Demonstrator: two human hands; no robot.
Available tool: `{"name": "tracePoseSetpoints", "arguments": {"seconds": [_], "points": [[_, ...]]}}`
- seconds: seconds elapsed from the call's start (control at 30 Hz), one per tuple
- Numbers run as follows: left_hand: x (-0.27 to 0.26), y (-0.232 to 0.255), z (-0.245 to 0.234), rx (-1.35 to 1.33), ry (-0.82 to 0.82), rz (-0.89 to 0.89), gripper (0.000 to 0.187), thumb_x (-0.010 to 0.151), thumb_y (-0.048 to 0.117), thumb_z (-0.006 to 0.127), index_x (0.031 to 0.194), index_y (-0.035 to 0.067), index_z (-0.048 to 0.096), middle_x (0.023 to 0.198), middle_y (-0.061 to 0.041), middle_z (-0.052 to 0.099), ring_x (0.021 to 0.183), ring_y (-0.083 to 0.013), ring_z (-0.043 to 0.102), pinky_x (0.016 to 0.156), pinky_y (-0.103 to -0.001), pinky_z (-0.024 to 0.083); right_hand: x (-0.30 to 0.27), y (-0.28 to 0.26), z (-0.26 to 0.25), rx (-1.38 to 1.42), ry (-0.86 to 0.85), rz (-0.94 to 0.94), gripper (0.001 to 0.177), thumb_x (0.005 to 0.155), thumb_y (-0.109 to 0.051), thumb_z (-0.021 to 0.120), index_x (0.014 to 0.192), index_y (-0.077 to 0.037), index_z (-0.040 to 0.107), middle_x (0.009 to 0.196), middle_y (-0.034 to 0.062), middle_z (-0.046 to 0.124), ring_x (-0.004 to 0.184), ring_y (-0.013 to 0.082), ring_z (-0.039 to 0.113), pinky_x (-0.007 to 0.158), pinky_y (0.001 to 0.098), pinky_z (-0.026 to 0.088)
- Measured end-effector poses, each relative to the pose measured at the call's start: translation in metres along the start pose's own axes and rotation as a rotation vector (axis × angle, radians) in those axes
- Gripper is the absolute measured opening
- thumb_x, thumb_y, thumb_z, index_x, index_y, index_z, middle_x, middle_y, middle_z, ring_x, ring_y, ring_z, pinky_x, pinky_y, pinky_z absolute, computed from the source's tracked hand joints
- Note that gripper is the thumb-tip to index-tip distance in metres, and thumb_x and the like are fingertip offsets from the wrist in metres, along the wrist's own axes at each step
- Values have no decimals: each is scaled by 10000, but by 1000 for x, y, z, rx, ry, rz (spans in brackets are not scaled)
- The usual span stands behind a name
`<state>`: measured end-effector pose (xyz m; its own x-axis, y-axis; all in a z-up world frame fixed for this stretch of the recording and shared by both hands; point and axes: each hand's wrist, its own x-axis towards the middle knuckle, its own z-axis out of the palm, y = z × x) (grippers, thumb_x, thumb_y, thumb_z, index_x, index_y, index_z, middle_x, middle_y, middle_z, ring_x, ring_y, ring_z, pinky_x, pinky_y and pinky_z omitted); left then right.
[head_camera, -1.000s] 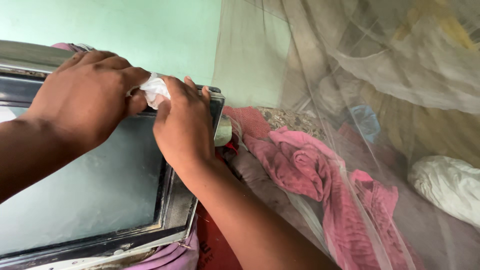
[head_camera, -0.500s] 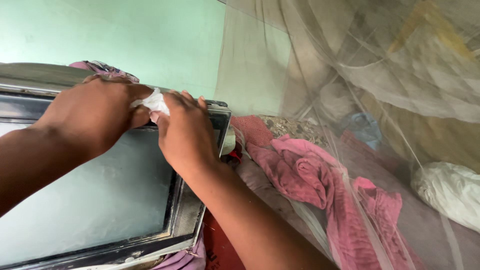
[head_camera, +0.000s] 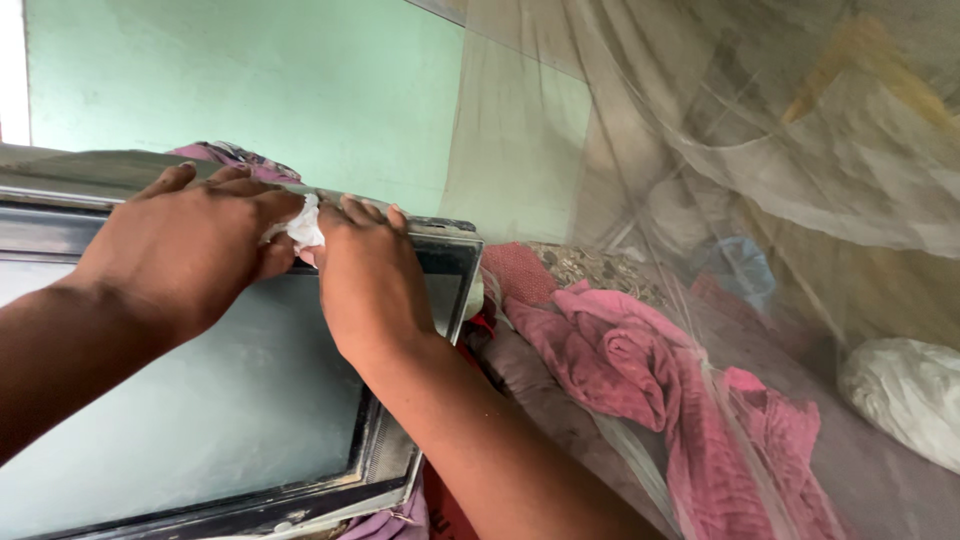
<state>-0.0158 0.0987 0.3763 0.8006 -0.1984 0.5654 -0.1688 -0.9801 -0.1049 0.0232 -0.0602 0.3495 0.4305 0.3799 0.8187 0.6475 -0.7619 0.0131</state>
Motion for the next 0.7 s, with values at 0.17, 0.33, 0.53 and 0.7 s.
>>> {"name": "tracePoseSetpoints", "arguments": {"seconds": [0.17,0.33,0.53,0.7], "points": [[-6,-10,-7,-4,-30,-13,548,957,397,500,1483,244,512,1418,20,581,1337,-194,520,1213,-457,291,7,-8,5,17,-32,-11,295,913,-148,653,1154,17,696,1289,231,670,1281,343,594,1152,496,355],[-12,-22,-11,14,-46,-57,541,966,391,514,1491,259,512,1402,14,600,1292,-203,562,1220,-442,296,15,-26,4,-4,-75,-6,223,937,-146,640,1083,9,708,1244,235,679,1257,345,603,1155,503,357],[-22,-41,-13,58,-34,-84,497,961,417,556,1427,245,559,1361,-13,646,1234,-222,630,1212,-418,356,27,-50,-3,59,-191,-3,175,930,-130,627,982,-17,750,1076,187,749,1085,328,691,1113,492,418],[-29,-58,-16,34,65,-86,535,924,440,607,1416,230,604,1319,-34,695,1199,-261,657,1162,-475,403,44,-67,-4,37,-259,-10,170,908,-161,666,927,-39,782,936,208,752,951,350,730,911,447,552]]}}
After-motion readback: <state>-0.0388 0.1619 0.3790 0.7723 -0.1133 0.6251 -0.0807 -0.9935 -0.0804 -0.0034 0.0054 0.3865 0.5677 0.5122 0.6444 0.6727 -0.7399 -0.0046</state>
